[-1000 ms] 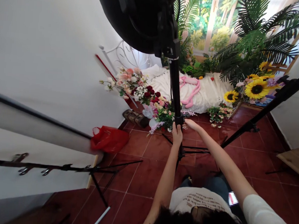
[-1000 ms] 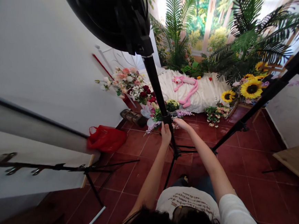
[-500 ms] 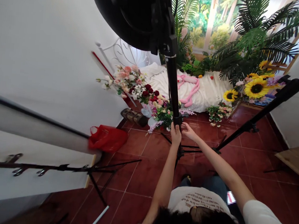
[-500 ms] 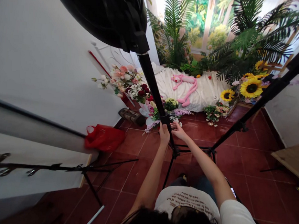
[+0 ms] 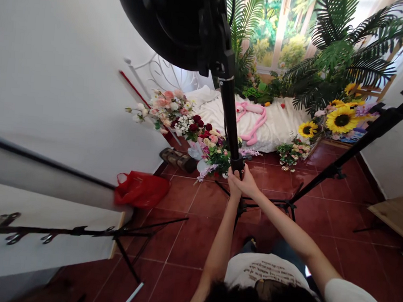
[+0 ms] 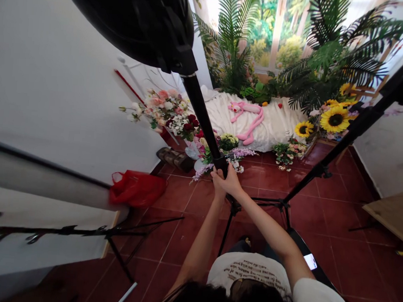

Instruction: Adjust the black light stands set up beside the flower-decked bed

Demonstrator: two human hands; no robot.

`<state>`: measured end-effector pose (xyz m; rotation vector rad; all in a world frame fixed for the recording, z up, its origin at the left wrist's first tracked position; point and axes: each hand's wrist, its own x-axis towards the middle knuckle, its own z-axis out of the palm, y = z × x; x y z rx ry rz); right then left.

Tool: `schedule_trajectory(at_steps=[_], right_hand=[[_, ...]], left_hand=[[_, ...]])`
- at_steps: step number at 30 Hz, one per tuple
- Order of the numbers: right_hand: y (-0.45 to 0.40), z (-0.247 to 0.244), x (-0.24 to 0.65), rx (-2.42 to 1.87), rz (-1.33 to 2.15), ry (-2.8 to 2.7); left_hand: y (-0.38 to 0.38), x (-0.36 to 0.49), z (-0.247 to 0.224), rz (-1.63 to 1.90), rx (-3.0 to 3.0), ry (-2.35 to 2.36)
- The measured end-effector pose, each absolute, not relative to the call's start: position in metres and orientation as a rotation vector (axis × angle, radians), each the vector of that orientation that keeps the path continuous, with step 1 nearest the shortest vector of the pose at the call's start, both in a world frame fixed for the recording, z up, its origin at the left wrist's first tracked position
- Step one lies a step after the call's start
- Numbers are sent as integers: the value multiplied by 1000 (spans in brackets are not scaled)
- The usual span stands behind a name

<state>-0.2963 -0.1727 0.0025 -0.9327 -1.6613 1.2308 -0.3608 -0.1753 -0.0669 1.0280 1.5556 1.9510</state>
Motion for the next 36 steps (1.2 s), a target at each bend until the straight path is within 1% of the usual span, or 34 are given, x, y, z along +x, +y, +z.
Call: schedule_trajectory(at_steps=[5,11,16,18,22,26,31,36], right_hand=[[-161,6,-316,-1129,1191,-1591],[-134,15,-310,-915,1476,-1617],[-132,28,-307,-807,1553,-1610],[-142,33,-310,-809,1489,-1511],[-159,48,-321,-914,1231,-1366],[-154,74,-329,-868,1178,-1341],[-137,107,-321,-705,1342,-1475],[-132,119,-312,-549,1565,-1596]], left_hand=[[-180,-362,-65,1969,1037,1559],[-175,-364,-73,1974,1118,1642],[-175,-362,-71,1934,1117,1639],[-176,-360,-67,1970,1130,1591],[-179,-359,-62,1976,1159,1553],[-182,-359,-61,1941,1165,1639],[-185,-353,-52,1937,1192,1698],[-184,-349,-53,1990,1167,1694]])
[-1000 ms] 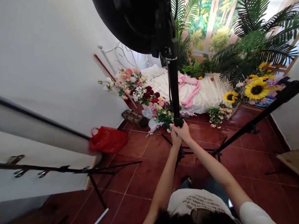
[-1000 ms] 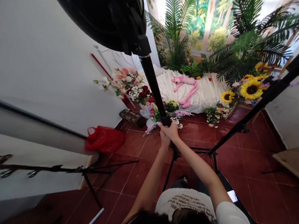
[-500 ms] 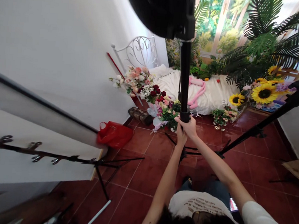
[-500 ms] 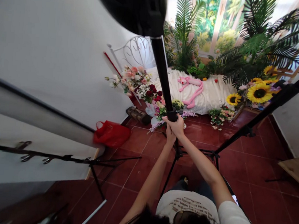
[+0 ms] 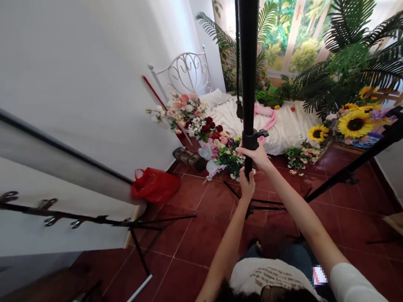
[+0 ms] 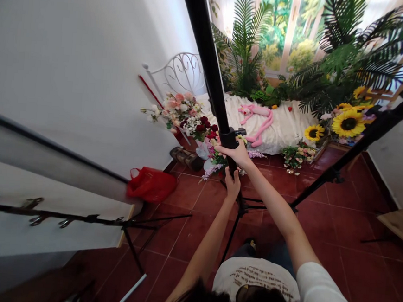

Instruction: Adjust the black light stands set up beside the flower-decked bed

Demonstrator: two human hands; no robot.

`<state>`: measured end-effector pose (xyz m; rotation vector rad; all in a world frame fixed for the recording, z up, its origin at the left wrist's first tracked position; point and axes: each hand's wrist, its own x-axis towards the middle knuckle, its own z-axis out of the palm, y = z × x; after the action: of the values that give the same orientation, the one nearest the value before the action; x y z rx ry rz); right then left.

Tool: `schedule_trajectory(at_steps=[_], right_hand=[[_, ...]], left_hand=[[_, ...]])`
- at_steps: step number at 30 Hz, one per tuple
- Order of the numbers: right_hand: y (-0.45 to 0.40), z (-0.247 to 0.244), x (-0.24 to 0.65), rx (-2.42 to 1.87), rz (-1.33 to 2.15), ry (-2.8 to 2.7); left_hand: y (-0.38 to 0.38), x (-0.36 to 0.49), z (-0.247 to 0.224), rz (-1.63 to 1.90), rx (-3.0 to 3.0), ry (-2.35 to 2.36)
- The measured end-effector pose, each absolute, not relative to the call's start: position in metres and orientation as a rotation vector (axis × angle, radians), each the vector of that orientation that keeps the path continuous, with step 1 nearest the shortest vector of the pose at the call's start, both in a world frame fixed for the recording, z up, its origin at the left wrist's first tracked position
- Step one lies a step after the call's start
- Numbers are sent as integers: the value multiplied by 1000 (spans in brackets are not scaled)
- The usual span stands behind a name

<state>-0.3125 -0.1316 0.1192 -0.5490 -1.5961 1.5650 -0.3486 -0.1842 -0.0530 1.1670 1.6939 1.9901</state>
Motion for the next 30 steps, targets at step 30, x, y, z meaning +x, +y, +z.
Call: schedule_trajectory(at_steps=[30], right_hand=[[-87,-22,-286,-767,1206,-2088]], left_hand=[[-177,-348,-67,2011,1210,1817]])
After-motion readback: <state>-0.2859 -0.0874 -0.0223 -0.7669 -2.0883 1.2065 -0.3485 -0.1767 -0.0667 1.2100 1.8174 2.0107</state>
